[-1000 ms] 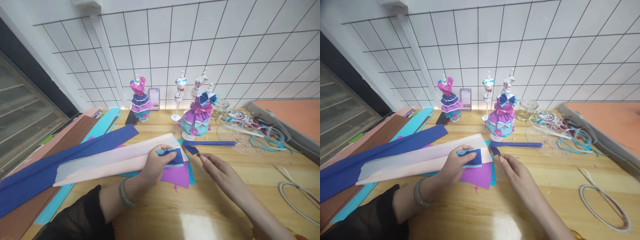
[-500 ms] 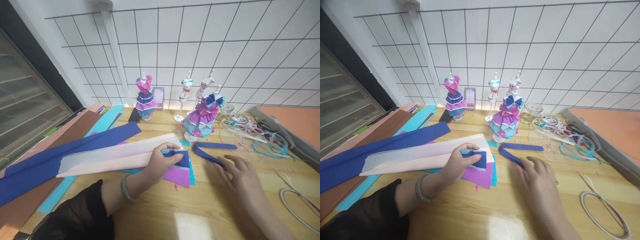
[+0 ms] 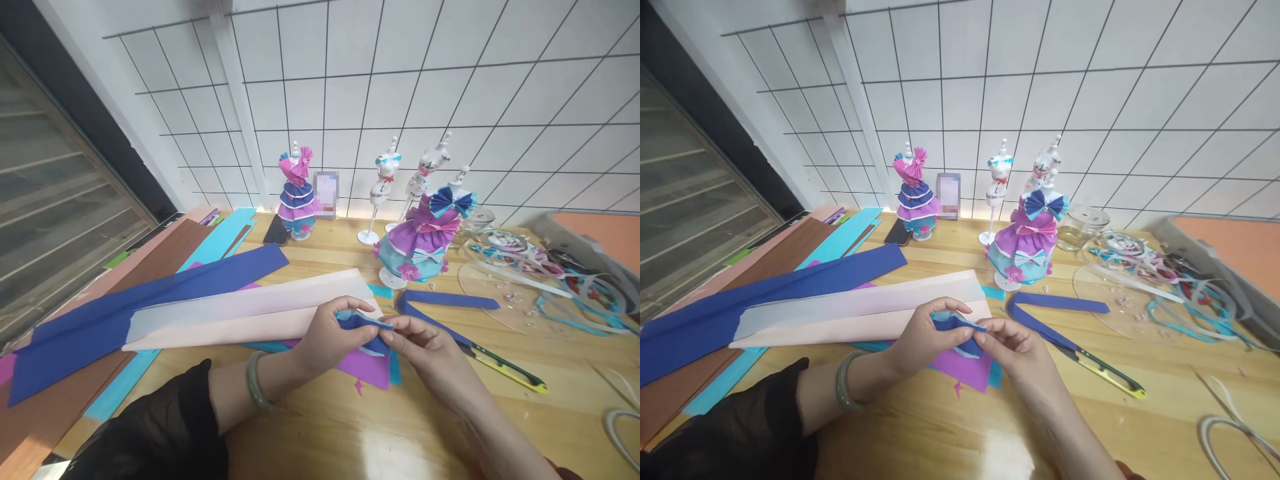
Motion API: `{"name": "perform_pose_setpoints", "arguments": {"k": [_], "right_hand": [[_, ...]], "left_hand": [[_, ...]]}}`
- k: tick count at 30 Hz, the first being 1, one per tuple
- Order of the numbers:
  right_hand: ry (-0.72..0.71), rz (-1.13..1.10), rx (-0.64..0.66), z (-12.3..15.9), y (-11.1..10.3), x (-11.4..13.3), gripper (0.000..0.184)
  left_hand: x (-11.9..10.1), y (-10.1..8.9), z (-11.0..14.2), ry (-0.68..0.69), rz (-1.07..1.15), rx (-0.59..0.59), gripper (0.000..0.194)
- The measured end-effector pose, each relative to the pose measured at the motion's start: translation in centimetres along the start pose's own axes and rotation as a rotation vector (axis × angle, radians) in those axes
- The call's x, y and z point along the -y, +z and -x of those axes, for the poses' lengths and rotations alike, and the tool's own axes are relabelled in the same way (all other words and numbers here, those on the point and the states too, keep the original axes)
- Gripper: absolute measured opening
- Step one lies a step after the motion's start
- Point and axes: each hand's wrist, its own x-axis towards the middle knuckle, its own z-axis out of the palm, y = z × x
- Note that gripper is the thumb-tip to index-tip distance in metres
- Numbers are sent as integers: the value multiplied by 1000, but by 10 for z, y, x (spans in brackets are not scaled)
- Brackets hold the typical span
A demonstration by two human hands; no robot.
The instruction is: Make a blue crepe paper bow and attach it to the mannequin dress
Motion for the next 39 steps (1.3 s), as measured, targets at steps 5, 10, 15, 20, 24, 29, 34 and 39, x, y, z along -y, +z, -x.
{"name": "perform_pose_setpoints", "arguments": {"k": [5, 10, 15, 20, 24, 29, 34, 39], "right_hand": [[41, -6, -55, 0, -5, 0, 21], [62, -40, -108, -1, -13, 2, 24], [80, -89, -144, -3, -15, 3, 24], [74, -84, -196, -6, -16, 0, 26], [32, -58, -257, -7, -18, -3, 29], [-5, -10, -249, -8, -19, -5, 34], [53, 67, -227, -7, -18, -4, 37], [81, 87, -167, -5, -17, -11, 22]], "left_hand": [[6, -2, -5, -60, -41, 29, 30], [12, -8, -11, -212, 84, 89, 43], [11, -12, -17, -309, 251, 99, 48], [11, -16, -21, -348, 268, 105, 51], [12, -16, -22, -386, 314, 150, 52], [11, -16, -25, -382, 325, 123, 52], [12, -20, -28, -317, 239, 102, 53], [13, -24, -30, -254, 206, 102, 48]]}}
